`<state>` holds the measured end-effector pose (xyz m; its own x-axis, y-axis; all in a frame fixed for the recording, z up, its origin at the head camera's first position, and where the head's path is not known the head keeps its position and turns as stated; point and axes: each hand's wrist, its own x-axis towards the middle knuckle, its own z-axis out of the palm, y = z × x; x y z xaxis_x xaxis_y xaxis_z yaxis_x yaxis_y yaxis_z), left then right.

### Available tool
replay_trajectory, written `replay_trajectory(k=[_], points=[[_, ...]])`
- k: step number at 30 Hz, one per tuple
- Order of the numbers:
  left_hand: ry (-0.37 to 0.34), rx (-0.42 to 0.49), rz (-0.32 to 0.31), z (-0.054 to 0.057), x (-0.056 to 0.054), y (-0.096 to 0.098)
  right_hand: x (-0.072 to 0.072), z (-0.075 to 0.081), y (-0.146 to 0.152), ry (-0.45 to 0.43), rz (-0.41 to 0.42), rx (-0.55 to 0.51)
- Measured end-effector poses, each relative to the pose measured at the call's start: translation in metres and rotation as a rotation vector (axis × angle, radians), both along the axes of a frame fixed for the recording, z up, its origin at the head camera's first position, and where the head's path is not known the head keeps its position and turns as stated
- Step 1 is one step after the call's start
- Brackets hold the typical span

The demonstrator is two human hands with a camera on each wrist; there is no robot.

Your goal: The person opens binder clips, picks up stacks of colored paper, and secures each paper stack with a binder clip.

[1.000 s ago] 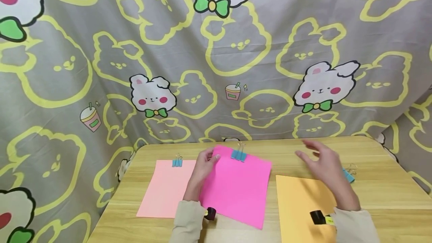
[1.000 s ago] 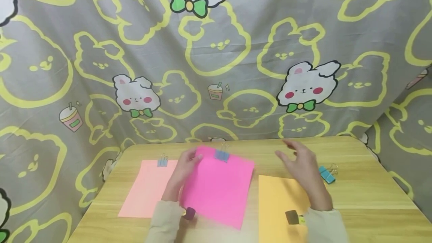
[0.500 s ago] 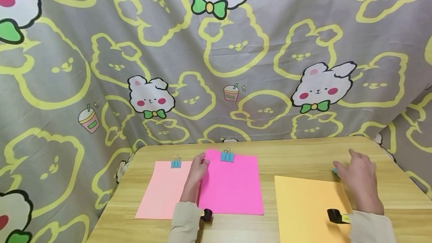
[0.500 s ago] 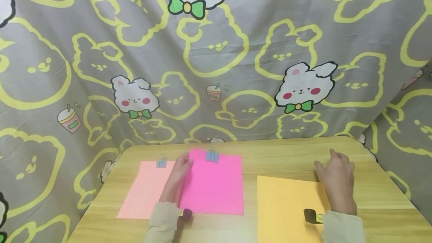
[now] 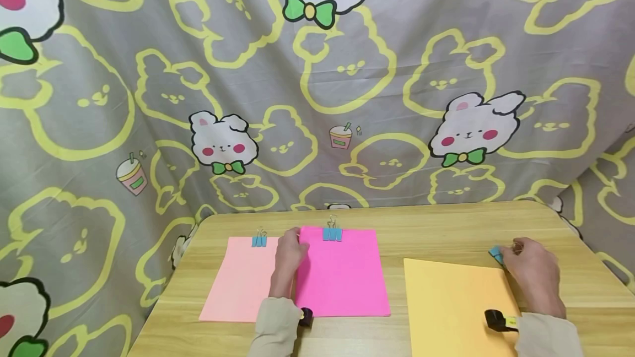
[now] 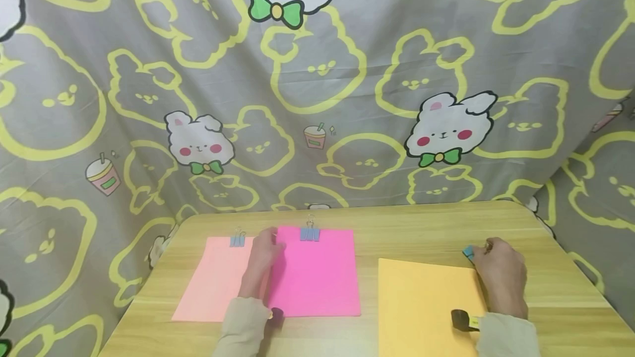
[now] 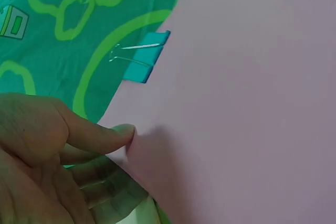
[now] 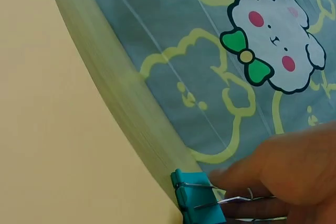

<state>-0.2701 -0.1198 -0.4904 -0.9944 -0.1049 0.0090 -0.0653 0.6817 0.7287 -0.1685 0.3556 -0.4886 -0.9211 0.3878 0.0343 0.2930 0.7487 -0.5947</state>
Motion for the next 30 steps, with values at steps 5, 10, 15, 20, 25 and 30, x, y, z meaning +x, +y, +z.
replay_trajectory(k=[5, 10, 15, 20, 25, 30], points=[[-0.011, -0.051, 0.022, 0.002, 0.002, 0.003, 0.005, -0.001, 0.004, 0.065, -0.041, 0.009], [0.005, -0.063, -0.005, 0.002, 0.003, 0.004, 0.009, 0.002, 0.007, 0.106, -0.037, 0.006], [-0.009, -0.022, -0.017, 0.004, 0.002, 0.002, 0.009, 0.008, 0.009, 0.095, -0.036, 0.007], [-0.034, 0.054, -0.061, 0.008, 0.003, -0.001, 0.010, 0.014, 0.013, 0.057, -0.009, -0.013], [-0.070, 0.056, -0.095, 0.013, 0.006, -0.002, 0.014, 0.022, 0.018, -0.004, 0.009, -0.059], [-0.095, 0.039, -0.127, 0.023, 0.009, -0.002, 0.014, 0.027, 0.019, -0.025, 0.018, -0.086]])
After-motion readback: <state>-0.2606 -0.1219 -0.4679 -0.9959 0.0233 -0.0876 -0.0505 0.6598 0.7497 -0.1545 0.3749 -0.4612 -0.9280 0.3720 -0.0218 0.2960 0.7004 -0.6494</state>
